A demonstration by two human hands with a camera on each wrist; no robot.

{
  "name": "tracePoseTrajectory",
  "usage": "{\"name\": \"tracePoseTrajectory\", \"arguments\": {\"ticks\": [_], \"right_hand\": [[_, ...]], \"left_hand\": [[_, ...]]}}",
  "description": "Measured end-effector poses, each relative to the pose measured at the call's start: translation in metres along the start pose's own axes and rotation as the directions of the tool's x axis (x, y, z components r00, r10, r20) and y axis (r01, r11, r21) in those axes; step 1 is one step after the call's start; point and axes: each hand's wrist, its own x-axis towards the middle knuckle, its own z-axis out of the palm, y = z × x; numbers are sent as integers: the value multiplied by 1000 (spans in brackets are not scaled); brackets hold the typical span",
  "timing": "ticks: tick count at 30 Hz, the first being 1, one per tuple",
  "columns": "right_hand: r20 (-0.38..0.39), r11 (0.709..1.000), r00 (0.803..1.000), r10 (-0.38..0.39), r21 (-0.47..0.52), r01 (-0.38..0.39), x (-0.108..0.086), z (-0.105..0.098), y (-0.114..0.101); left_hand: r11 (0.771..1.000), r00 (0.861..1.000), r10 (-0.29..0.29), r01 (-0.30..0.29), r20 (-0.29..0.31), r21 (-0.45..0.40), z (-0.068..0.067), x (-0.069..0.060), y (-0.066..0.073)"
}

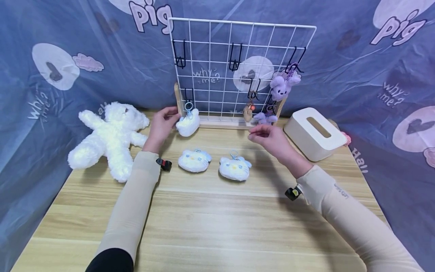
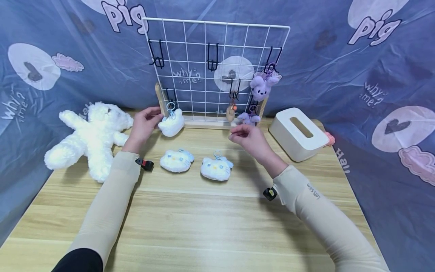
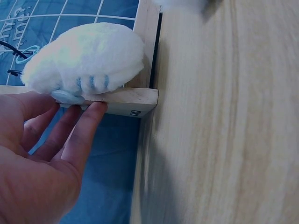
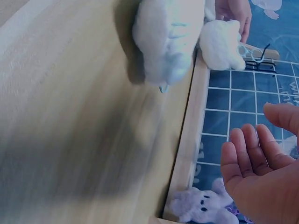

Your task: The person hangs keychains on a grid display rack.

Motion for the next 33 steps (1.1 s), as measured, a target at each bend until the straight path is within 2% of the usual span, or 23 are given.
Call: {"name": "tracePoseTrajectory", "arguments": {"ticks": [11, 17, 23, 33], "right_hand": [[44, 998, 998, -39, 48, 36, 6, 22, 10], [79, 999, 996, -37, -25, 39, 6, 34, 14], [104, 995, 995, 6, -100, 5, 8, 43, 19], [122, 987, 991, 49, -159, -29, 14, 55, 22]], "left_hand": [[1000, 1000, 9, -9, 2, -15, 1, 2, 0], [1000, 1000, 16, -16, 5, -17, 1, 2, 1], [1000, 1000, 15, -15, 2, -15, 1, 2, 0], [1000, 1000, 22, -22, 2, -22, 0, 1, -2]]}}
